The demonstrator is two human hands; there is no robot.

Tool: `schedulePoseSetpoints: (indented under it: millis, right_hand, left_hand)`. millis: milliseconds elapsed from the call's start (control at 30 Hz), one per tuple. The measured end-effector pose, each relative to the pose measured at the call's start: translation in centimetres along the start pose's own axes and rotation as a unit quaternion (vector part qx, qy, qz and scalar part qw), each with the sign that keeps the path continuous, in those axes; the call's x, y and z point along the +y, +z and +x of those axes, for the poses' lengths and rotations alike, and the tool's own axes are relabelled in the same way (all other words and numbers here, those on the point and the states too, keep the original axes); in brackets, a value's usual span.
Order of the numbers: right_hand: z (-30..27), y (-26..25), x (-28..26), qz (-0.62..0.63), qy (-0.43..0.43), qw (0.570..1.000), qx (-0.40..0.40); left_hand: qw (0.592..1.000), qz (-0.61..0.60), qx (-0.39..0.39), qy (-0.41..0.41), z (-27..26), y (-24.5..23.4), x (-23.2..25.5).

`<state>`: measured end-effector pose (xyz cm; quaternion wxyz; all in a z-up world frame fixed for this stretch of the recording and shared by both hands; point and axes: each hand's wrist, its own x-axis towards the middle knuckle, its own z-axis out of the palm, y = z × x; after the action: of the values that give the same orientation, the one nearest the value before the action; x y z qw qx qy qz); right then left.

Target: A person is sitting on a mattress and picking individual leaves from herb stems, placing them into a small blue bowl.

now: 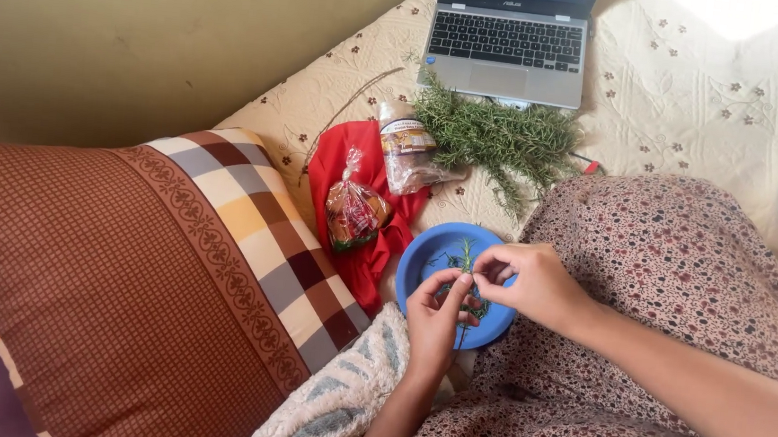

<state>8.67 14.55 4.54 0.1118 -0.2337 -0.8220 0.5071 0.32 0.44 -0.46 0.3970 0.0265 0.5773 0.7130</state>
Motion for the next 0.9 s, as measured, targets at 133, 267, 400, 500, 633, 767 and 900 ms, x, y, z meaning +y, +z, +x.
schedulePoseSetpoints:
  millis: [133, 267, 400, 500, 633, 767, 900]
  right_hand:
    - [0.0, 0.2, 0.0, 0.066, 0.011, 0.998, -0.01]
    - [-0.3, 0.4, -0.1, 0.081, 0.006, 0.996, -0.033]
    - [-0.1, -1.0, -1.6, 0.035, -0.022, 0.999, -0.036]
    - [0.1, -1.4, -1.6, -0.043, -0.015, 0.999, -0.006]
    - [0.2, -1.3, -1.5, -0.006, 0.032, 0.999, 0.018]
    - [0.6, -0.7, 0.8, 0.113, 0.136, 0.984, 0.02]
    - [0.4, -0.4, 0.9, 0.148, 0.118, 0.982, 0.011]
  left_hand:
    - [0.997, -0.052, 0.01, -0.052, 0.2, -0.2, -0.8]
    - [0.987, -0.124, 0.02, -0.095, 0.6, -0.4, -0.4]
    - [0.991, -0.102, 0.016, -0.081, 0.7, -0.3, -0.4]
    - [0.996, -0.069, 0.025, -0.049, 0.1, 0.1, 0.5]
    - [0.998, -0.04, 0.013, -0.037, 0.4, 0.1, 0.0]
    - [1.0, 0.014, -0.013, -0.018, 0.2, 0.3, 0.1]
    - [0.999, 0.031, -0.009, -0.024, 0.3, 0.2, -0.2]
